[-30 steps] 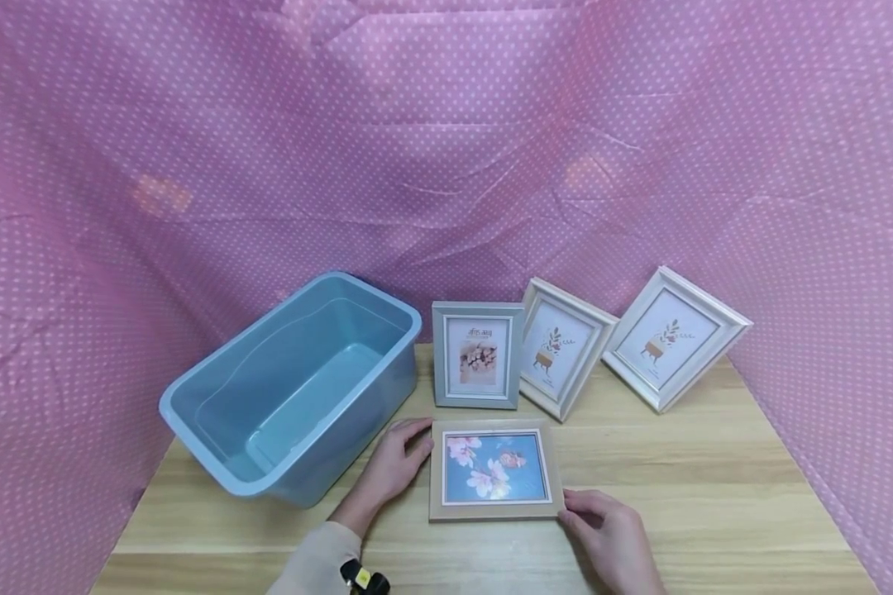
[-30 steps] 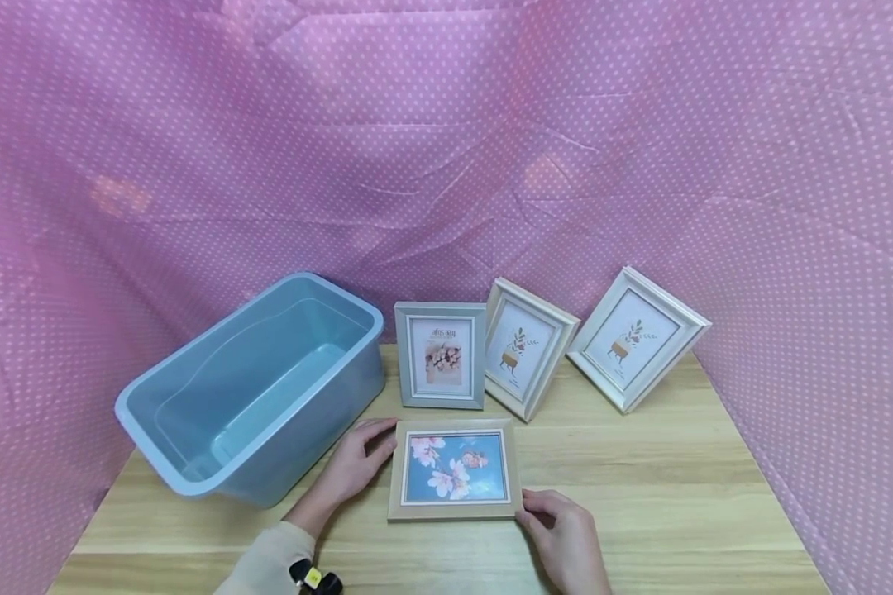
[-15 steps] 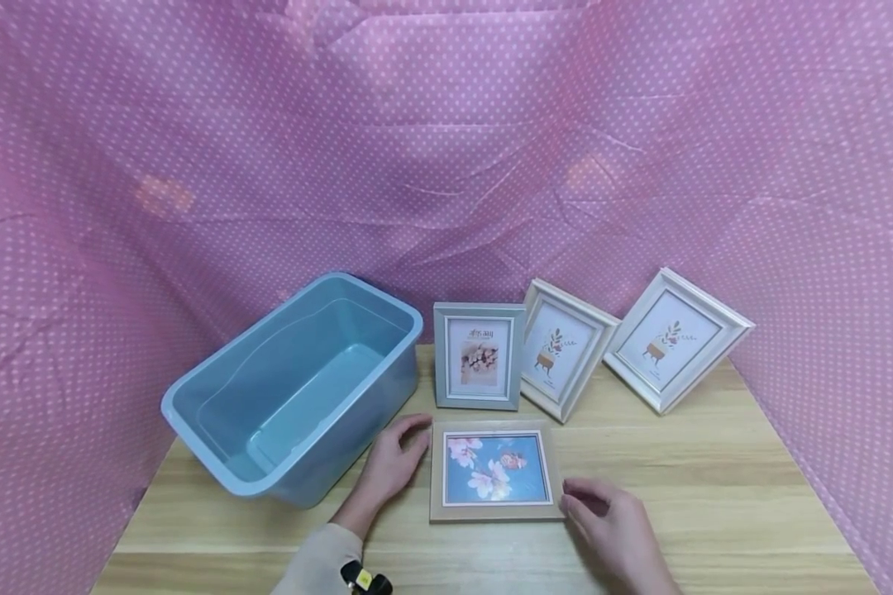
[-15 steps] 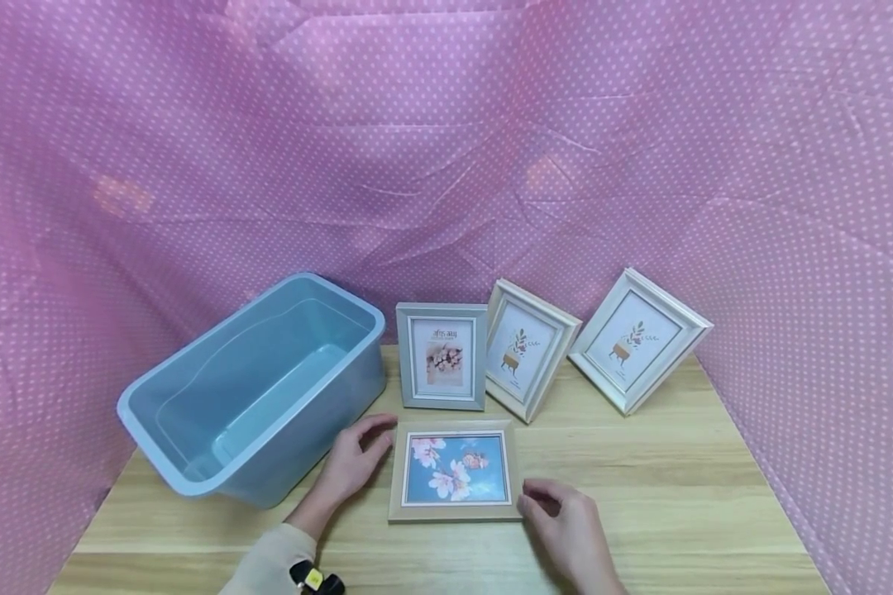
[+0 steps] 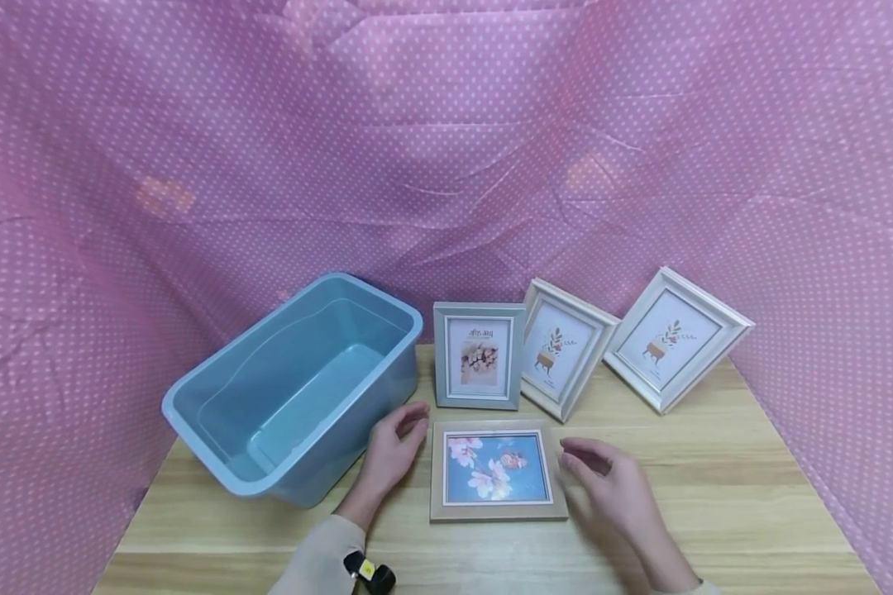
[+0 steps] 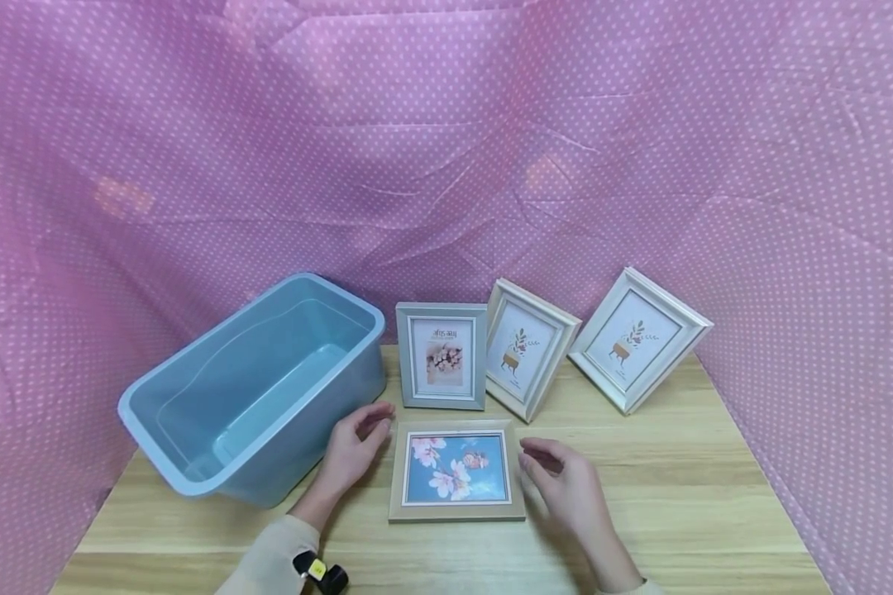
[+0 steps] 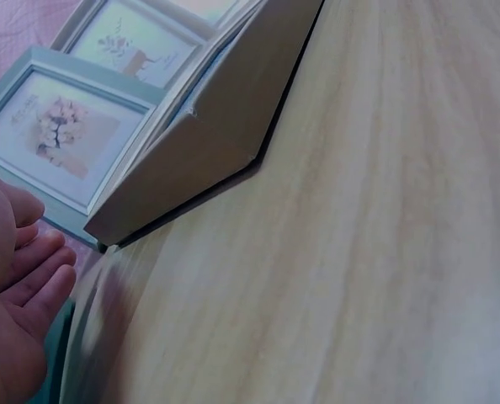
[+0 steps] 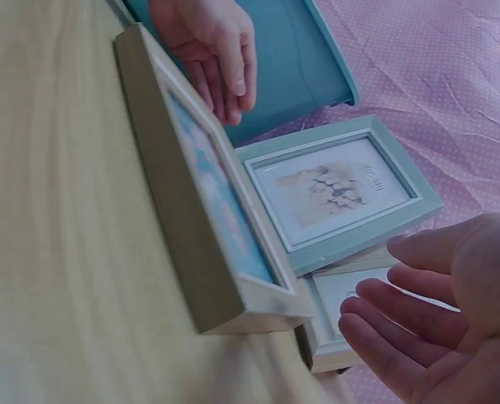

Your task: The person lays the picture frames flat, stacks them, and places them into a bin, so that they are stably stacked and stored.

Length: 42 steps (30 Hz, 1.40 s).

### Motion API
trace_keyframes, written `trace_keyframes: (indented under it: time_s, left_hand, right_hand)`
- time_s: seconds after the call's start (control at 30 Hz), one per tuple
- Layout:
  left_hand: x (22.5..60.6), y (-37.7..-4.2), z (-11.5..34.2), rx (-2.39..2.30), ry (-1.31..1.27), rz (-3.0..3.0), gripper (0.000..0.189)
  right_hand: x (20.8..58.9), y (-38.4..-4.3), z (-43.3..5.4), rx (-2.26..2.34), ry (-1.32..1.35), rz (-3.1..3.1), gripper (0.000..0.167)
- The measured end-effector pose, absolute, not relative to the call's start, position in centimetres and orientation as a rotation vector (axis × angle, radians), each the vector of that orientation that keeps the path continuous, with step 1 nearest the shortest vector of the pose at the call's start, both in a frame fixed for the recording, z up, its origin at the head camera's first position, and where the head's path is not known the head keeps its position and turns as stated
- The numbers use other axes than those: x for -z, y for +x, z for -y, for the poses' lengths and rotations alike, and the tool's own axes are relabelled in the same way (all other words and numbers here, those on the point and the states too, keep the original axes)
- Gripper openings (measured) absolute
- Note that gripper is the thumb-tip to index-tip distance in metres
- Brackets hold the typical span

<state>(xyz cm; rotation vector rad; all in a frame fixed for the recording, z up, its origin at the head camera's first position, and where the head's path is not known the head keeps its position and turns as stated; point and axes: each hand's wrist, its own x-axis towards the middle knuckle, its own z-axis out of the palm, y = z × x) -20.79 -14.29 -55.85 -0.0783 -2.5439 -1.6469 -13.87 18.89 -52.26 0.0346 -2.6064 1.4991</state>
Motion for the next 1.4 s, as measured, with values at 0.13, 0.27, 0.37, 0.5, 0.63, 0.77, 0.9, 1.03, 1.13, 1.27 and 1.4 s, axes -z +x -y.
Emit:
trace_keyframes:
  time_s: [0.13, 0.27, 0.37, 0.5, 0.63, 0.77, 0.9, 1.03, 1.13, 1.27, 1.4]
  left_hand:
    - [55.9, -21.1, 14.2, 1.663, -0.092, 2.544, 0.036]
    - [56.1, -21.4, 14.1, 1.664, -0.099, 2.559, 0.037]
    - [55.9, -21.6, 13.8, 1.658, -0.083, 2.574, 0.04]
    - [55.7, -22.0, 13.4, 1.642, -0.072, 2.581, 0.042]
    - [55.6, -22.4, 13.1, 1.634, -0.087, 2.568, 0.043]
    - [55.7, -22.8, 13.0, 1.651, -0.074, 2.572, 0.045]
    - [55.9, -23.1, 13.0, 1.653, -0.064, 2.59, 0.046]
    - [56.0, -23.3, 13.0, 1.659, -0.064, 2.593, 0.046]
    - [55.9, -23.5, 13.1, 1.661, -0.061, 2.592, 0.046]
    - [55.9, -23.6, 13.1, 1.657, -0.055, 2.598, 0.046]
    - [55.8, -23.7, 12.9, 1.659, -0.039, 2.604, 0.047]
  right_hand:
    - [51.5, -14.7, -18.9, -1.548, 0.056, 2.563, 0.025]
    - [50.5, -15.6, -18.8, -1.597, 0.072, 2.526, 0.027]
    - [49.8, -16.3, -18.7, -1.592, 0.105, 2.505, 0.027]
    - [49.0, -17.3, -18.6, -1.578, 0.129, 2.494, 0.027]
    - [48.5, -18.5, -18.4, -1.632, 0.11, 2.482, 0.029]
    - [48.2, -19.4, -18.1, -1.666, 0.069, 2.481, 0.03]
    - [48.1, -20.0, -18.0, -1.673, 0.05, 2.472, 0.03]
    - [48.1, -20.4, -17.9, -1.664, 0.067, 2.445, 0.03]
    - [48.0, -20.7, -17.7, -1.673, 0.069, 2.417, 0.031]
    - [47.9, -21.2, -17.3, -1.678, 0.045, 2.391, 0.032]
    - [47.7, -21.9, -16.9, -1.717, 0.029, 2.352, 0.032]
